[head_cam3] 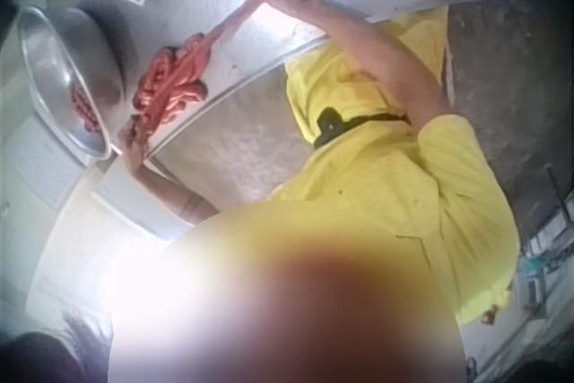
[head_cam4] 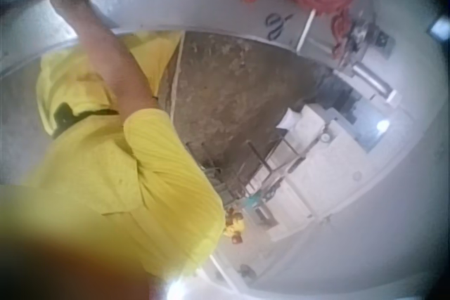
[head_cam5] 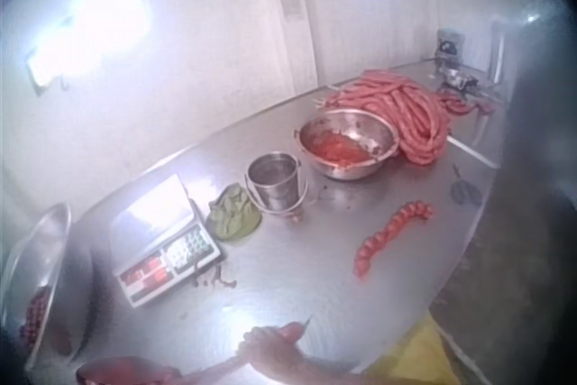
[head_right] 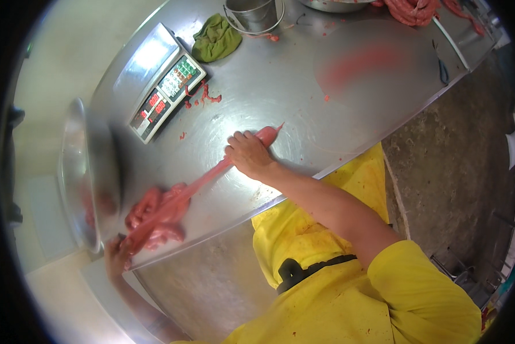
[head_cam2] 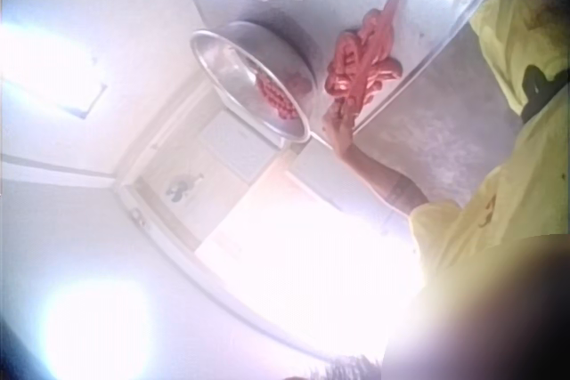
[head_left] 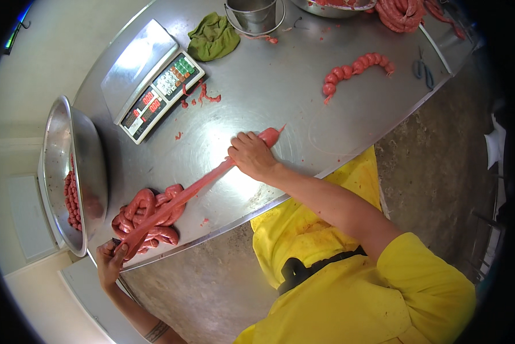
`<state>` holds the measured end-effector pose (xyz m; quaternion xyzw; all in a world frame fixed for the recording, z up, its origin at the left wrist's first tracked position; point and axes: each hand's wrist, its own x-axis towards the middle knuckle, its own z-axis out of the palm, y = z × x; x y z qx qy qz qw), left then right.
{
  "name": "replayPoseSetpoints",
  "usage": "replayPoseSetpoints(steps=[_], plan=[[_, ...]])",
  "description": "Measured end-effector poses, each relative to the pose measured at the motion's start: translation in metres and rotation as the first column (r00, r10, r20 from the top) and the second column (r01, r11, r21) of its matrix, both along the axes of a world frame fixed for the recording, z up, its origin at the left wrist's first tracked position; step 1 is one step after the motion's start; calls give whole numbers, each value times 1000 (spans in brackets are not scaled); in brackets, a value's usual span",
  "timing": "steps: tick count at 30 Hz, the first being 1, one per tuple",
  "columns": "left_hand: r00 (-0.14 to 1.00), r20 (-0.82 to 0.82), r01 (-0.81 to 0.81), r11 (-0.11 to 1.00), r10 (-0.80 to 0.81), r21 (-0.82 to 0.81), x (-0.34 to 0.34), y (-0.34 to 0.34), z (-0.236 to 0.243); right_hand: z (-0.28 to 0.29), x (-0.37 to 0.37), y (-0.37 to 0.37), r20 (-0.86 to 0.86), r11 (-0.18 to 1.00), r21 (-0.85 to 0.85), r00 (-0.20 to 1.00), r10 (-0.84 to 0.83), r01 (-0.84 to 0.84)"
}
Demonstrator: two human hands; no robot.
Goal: The person ties and twists a long sausage casing into linked segments on a stainless steel countertop. They use a thin string to tie off sections and occasionally use scissors to cut the string. The finished linked sausages are placed on the table.
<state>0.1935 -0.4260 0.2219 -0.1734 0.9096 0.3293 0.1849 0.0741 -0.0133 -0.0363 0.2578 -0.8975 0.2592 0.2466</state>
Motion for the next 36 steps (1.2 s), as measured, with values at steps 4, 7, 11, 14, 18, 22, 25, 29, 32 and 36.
replayPoseSetpoints(steps=[4, 7, 11, 14, 18, 22, 25, 29, 32, 36], plan=[[997, -56, 48, 998, -50, -37, 0, -2, -9, 2, 5, 18, 478, 966, 214, 878, 25, -144], [998, -32, 56, 998, -55, 12, 4, 1, -19, 14, 14, 43, 358, 975, 201, 934, 15, -92], [997, -56, 48, 991, -56, -128, 8, 9, -36, 40, 9, 74, 308, 949, 295, 951, 12, -107], [967, -238, -72, 995, 87, 69, -6, 1, -51, 51, -21, 80, 490, 967, 239, 871, -42, -88], [941, -338, -54, 985, -4, -164, -42, -29, -67, 43, -61, 76, 515, 988, -96, 856, -53, 119], [920, -222, 155, 819, -323, -553, -87, 10, -108, 21, -57, 81, 396, 955, -267, 918, -13, 129], [772, -575, 127, 951, -273, -281, -124, 120, -164, 7, -32, 86, 578, 927, -283, 815, -39, 246], [600, -690, 517, 854, -405, -51, -183, 279, -231, 4, -1, 98, 740, 835, -424, 665, 96, 351], [624, -617, 509, 849, -479, -143, -200, 338, -253, 11, 9, 110, 760, 831, -434, 636, 131, 348], [543, -531, 465, 759, -651, -455, -200, 351, -263, 18, 13, 119, 799, 813, -423, 587, 126, 400]])
